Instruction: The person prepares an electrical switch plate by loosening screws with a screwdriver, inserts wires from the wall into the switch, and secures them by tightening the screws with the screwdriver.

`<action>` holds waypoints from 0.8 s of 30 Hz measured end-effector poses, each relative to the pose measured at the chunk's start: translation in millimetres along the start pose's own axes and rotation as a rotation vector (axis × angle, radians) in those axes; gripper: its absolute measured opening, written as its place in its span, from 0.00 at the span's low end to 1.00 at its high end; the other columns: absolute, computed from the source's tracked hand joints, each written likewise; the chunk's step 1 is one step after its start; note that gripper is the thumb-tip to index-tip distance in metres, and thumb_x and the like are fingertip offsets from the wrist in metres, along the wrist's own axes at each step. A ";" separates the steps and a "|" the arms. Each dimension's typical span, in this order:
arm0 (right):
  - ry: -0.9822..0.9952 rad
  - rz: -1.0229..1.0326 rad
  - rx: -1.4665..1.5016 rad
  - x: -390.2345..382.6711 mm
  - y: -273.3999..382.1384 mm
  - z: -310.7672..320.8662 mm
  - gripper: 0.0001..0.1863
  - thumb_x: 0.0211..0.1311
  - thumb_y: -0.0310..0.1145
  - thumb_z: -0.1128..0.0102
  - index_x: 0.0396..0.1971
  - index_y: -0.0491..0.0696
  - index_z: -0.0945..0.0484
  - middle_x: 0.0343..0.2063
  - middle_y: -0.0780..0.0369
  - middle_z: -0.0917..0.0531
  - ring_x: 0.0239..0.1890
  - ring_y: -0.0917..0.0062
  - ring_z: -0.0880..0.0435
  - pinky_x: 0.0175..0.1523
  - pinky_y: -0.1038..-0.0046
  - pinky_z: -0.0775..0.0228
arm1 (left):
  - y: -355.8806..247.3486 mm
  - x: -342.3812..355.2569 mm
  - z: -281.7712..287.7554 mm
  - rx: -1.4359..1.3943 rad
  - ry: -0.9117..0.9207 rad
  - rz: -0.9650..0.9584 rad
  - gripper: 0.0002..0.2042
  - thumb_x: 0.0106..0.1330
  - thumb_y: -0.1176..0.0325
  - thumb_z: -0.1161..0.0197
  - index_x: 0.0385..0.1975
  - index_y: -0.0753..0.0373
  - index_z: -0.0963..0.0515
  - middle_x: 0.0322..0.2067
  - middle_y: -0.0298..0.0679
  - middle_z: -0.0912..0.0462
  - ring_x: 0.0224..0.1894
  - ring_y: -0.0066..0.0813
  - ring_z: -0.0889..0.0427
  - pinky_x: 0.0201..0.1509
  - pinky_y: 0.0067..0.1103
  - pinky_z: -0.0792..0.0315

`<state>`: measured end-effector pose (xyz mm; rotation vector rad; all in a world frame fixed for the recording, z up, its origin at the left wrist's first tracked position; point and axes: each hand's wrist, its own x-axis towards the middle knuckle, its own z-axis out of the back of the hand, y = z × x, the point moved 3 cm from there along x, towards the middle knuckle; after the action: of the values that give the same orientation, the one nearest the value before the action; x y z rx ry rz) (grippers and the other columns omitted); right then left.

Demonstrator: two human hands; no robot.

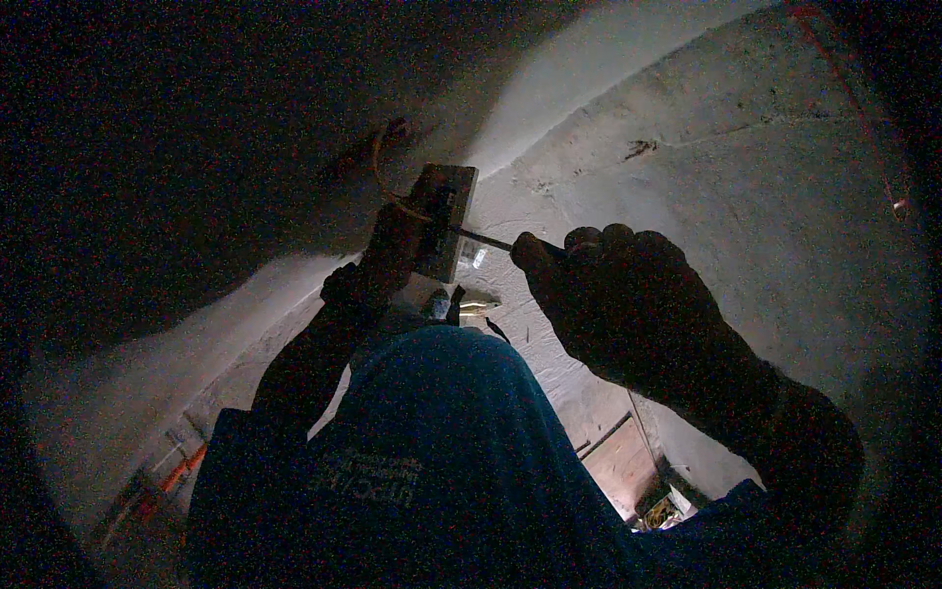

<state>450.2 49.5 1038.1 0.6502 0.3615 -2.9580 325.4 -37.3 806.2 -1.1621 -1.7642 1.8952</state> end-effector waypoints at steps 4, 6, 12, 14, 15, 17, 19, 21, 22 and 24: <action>0.057 -0.020 -0.004 -0.8 4.6 -3.0 0.18 0.55 0.30 0.38 0.47 0.53 0.28 0.17 0.61 0.23 0.18 0.78 0.23 0.19 0.76 0.33 | 8.5 2.0 -2.8 -0.041 -0.007 0.107 0.32 0.62 0.35 0.54 0.26 0.66 0.26 0.18 0.38 0.26 0.23 0.24 0.25 0.27 0.24 0.32; 0.069 -0.097 0.056 -8.5 3.7 8.4 0.18 0.55 0.30 0.38 0.47 0.53 0.28 0.18 0.61 0.23 0.19 0.77 0.22 0.20 0.76 0.32 | 9.6 15.6 -4.5 0.038 0.075 -0.032 0.32 0.62 0.36 0.54 0.26 0.67 0.26 0.18 0.38 0.26 0.22 0.24 0.25 0.26 0.24 0.33; 0.029 0.013 0.098 10.3 -0.7 0.0 0.17 0.54 0.33 0.37 0.44 0.53 0.26 0.23 0.59 0.21 0.23 0.76 0.20 0.22 0.75 0.29 | 11.1 0.8 12.7 -0.042 -0.010 0.069 0.27 0.63 0.37 0.54 0.23 0.58 0.25 0.16 0.30 0.29 0.17 0.19 0.30 0.19 0.20 0.37; 0.122 -0.100 0.116 1.0 -7.5 -1.0 0.16 0.53 0.34 0.37 0.44 0.52 0.25 0.23 0.59 0.20 0.24 0.76 0.19 0.23 0.75 0.28 | -6.8 4.6 0.7 -0.065 0.059 0.091 0.26 0.63 0.38 0.54 0.23 0.56 0.25 0.15 0.29 0.29 0.16 0.17 0.32 0.18 0.19 0.38; -0.026 0.025 0.189 4.9 -13.5 -7.1 0.17 0.53 0.36 0.36 0.43 0.51 0.24 0.24 0.58 0.20 0.24 0.75 0.19 0.24 0.76 0.28 | -10.5 4.3 0.6 -0.020 0.063 0.106 0.29 0.63 0.37 0.54 0.24 0.62 0.25 0.16 0.34 0.28 0.18 0.21 0.28 0.21 0.21 0.35; -0.178 0.152 0.260 11.4 -19.4 -0.5 0.18 0.52 0.38 0.36 0.43 0.50 0.23 0.24 0.57 0.19 0.25 0.75 0.19 0.25 0.76 0.27 | -10.2 9.0 -1.8 0.029 0.064 0.119 0.32 0.63 0.37 0.54 0.26 0.68 0.26 0.17 0.39 0.26 0.20 0.25 0.25 0.24 0.24 0.32; 0.533 -0.671 1.023 19.6 -22.6 9.5 0.17 0.53 0.38 0.36 0.43 0.48 0.22 0.27 0.57 0.19 0.26 0.76 0.19 0.26 0.78 0.27 | -5.7 13.7 -1.3 -0.049 -0.046 0.045 0.32 0.62 0.37 0.54 0.24 0.68 0.27 0.18 0.39 0.25 0.18 0.24 0.26 0.23 0.24 0.33; 0.565 -0.671 0.920 32.0 -18.8 16.4 0.17 0.54 0.37 0.37 0.43 0.48 0.22 0.27 0.58 0.19 0.25 0.76 0.19 0.26 0.78 0.28 | -3.8 3.7 6.4 -0.144 -0.090 0.086 0.31 0.62 0.37 0.52 0.24 0.67 0.26 0.18 0.38 0.25 0.19 0.24 0.25 0.24 0.24 0.33; 0.588 -0.665 0.811 42.1 -18.0 15.3 0.16 0.54 0.36 0.37 0.43 0.48 0.22 0.28 0.59 0.19 0.24 0.77 0.20 0.26 0.78 0.28 | 0.3 -5.4 17.0 -0.242 -0.140 0.117 0.31 0.61 0.37 0.51 0.25 0.67 0.26 0.19 0.38 0.25 0.19 0.23 0.25 0.24 0.23 0.33; 0.274 -0.369 0.459 6.0 -27.9 -0.7 0.14 0.54 0.35 0.37 0.41 0.48 0.21 0.27 0.59 0.20 0.23 0.76 0.21 0.26 0.77 0.29 | -0.5 19.0 -13.1 -0.185 0.002 0.075 0.30 0.61 0.37 0.50 0.24 0.65 0.26 0.19 0.36 0.25 0.19 0.22 0.26 0.24 0.22 0.34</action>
<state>441.1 76.5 1040.9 1.1582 -0.2210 -3.3342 322.8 -15.0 801.2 -1.3105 -1.9547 1.8012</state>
